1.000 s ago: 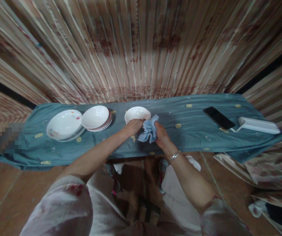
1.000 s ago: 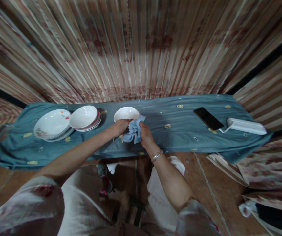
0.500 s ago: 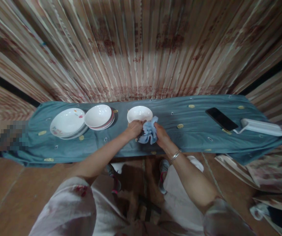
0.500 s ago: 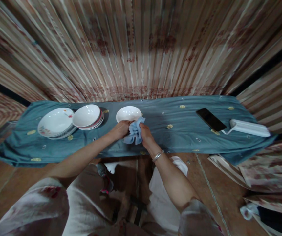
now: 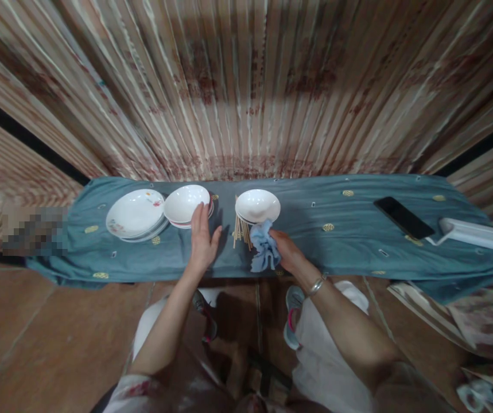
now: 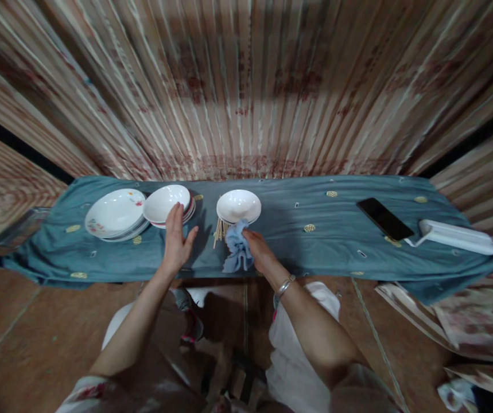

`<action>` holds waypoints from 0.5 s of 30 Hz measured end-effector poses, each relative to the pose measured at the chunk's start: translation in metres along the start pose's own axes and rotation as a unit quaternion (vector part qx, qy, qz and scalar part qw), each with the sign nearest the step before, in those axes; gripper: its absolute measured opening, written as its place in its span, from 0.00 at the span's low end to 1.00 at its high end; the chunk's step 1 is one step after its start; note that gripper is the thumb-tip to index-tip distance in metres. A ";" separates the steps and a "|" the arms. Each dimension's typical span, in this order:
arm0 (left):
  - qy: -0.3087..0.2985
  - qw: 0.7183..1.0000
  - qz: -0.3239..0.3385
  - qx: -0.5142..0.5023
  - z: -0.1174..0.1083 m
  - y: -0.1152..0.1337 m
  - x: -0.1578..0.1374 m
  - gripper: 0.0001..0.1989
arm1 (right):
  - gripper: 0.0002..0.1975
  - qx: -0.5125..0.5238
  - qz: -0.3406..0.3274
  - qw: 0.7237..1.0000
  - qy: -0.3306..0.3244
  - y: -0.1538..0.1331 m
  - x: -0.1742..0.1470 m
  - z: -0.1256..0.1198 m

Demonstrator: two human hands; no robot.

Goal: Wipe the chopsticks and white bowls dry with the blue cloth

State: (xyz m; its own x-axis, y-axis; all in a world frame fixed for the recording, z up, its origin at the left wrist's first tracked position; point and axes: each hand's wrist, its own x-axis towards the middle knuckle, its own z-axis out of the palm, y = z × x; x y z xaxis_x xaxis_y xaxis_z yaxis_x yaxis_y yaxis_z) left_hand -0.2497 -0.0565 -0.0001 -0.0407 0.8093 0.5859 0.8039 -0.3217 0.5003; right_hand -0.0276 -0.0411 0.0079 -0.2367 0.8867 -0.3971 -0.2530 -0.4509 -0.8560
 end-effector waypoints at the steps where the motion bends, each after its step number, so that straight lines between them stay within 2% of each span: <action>1: 0.029 0.999 -0.015 -0.005 -0.004 -0.006 0.001 0.34 | 0.14 -0.002 0.004 1.000 -0.007 0.002 0.000 0.004; 3: 0.071 0.996 -0.049 -0.022 -0.010 -0.016 0.003 0.38 | 0.15 -0.005 0.008 1.000 -0.017 0.005 0.001 0.014; 8: 0.116 0.977 -0.165 -0.067 -0.019 -0.040 0.002 0.46 | 0.17 -0.008 -0.002 0.999 -0.043 0.013 0.009 0.040; 12: 0.146 0.947 -0.263 -0.114 -0.018 -0.062 -0.002 0.47 | 0.17 0.004 -0.005 0.999 -0.044 0.020 0.020 0.060; 15: 0.148 0.933 -0.298 -0.136 -0.016 -0.079 -0.005 0.46 | 0.16 -0.003 -0.037 0.999 -0.022 0.021 0.032 0.072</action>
State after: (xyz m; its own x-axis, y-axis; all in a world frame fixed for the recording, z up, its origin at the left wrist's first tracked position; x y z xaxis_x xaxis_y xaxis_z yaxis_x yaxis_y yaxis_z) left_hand -0.3221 -0.0430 -0.0323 -0.6271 0.7260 0.2822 0.4068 -0.0038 0.9135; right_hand -0.1076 -0.0297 0.0009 -0.2587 0.9123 -0.3176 -0.2665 -0.3834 -0.8843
